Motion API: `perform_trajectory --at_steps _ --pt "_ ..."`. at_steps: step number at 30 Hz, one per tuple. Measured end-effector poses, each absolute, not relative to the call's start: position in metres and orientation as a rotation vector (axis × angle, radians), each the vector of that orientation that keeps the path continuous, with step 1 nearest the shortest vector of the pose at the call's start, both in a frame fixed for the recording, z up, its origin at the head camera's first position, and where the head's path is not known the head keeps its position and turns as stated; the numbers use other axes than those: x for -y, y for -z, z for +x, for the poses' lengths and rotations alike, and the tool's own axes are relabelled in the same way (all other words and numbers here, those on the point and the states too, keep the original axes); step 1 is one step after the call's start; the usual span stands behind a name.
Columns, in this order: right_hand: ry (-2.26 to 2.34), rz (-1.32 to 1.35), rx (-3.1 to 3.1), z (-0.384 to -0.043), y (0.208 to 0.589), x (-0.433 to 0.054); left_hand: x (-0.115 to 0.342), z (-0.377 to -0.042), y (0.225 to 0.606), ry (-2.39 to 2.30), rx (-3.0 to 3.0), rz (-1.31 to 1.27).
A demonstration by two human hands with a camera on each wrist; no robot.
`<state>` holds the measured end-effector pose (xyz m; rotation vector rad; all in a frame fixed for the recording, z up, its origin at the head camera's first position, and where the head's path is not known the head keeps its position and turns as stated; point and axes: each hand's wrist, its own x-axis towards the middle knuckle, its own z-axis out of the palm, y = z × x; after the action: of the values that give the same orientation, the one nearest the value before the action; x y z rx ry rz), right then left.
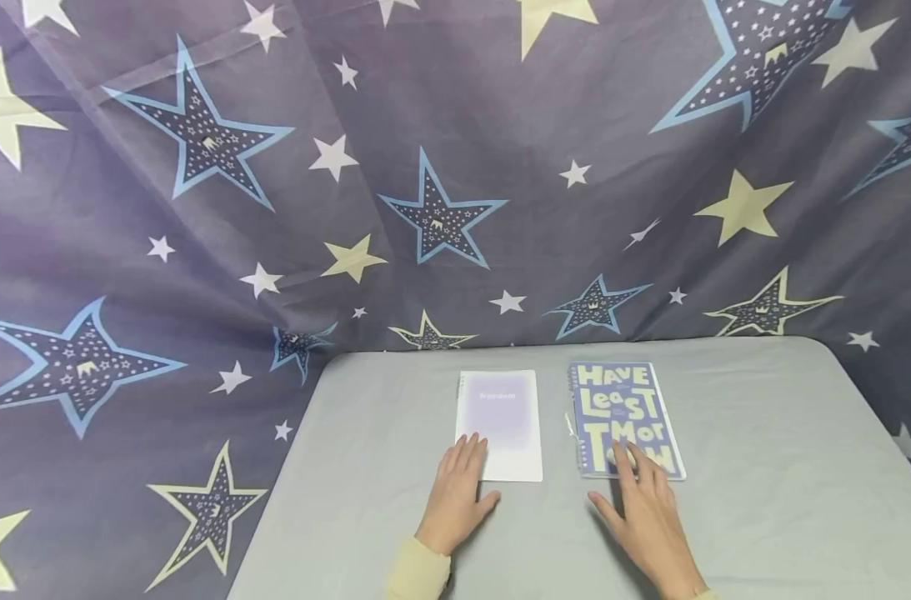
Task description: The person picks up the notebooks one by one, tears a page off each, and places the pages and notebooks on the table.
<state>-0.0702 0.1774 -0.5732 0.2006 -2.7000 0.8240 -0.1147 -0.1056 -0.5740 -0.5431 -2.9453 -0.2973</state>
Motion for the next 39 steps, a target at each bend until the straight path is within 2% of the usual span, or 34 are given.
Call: perform_trajectory --at_steps 17,23,39 --pt "-0.903 0.329 2.747 -0.100 0.575 -0.129 0.126 -0.142 0.587 0.438 2.940 -0.611" --pt "-0.890 0.344 2.767 -0.112 0.577 -0.113 0.128 -0.144 0.583 0.489 2.961 -0.558" --pt "-0.916 0.289 2.904 -0.110 0.580 -0.097 0.134 -0.141 0.584 0.676 3.062 -0.484"
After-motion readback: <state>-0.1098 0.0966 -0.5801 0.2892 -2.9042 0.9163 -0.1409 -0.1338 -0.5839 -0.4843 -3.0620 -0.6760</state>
